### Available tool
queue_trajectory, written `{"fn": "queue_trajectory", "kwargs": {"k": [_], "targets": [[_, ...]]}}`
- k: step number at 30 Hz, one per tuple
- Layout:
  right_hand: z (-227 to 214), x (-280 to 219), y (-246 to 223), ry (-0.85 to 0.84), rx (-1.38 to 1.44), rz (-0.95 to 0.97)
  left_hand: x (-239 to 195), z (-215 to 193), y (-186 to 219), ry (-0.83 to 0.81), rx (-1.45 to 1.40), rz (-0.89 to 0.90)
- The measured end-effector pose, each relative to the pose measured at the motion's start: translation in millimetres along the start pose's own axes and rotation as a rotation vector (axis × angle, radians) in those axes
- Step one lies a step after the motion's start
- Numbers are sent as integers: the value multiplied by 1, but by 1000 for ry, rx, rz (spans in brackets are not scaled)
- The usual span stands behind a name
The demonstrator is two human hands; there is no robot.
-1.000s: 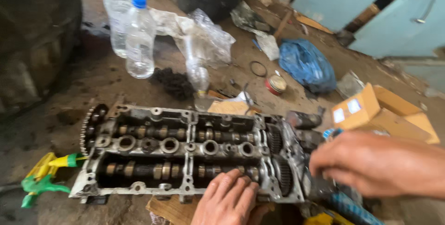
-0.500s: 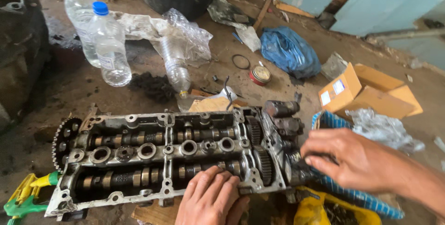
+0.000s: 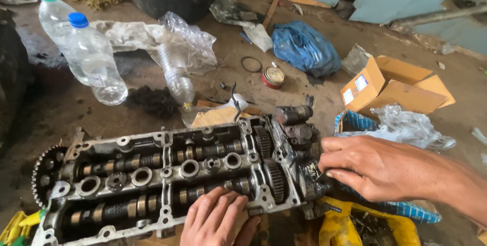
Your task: The person uses a small metal scraper to remove grime and residue from the surface of a disassembled engine cylinder head. They repeatedly scrape and wipe the metal surfaces, focusing on the camshaft area and surrounding grooves.
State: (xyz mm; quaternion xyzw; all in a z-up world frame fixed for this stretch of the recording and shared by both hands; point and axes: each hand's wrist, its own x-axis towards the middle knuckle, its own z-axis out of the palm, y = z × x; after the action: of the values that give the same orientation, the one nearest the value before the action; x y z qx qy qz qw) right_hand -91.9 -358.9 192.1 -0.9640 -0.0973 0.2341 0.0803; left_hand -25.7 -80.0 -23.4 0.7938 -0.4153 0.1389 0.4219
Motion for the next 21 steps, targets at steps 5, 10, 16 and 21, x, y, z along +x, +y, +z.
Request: {"fn": "queue_trajectory", "kwargs": {"k": [5,10,16,21], "targets": [[-17,11,9,-71,-17,-99,4,-2,4,19,-2,-3],[-13,17,4,-205,25,19,2,2,4,12,11,-2],[-18,18,0,-137,0,-44,2,7,-1,-14,23,6],[-25,4,1,-171,107,-174,0,10,-1,-8,11,-51]]}}
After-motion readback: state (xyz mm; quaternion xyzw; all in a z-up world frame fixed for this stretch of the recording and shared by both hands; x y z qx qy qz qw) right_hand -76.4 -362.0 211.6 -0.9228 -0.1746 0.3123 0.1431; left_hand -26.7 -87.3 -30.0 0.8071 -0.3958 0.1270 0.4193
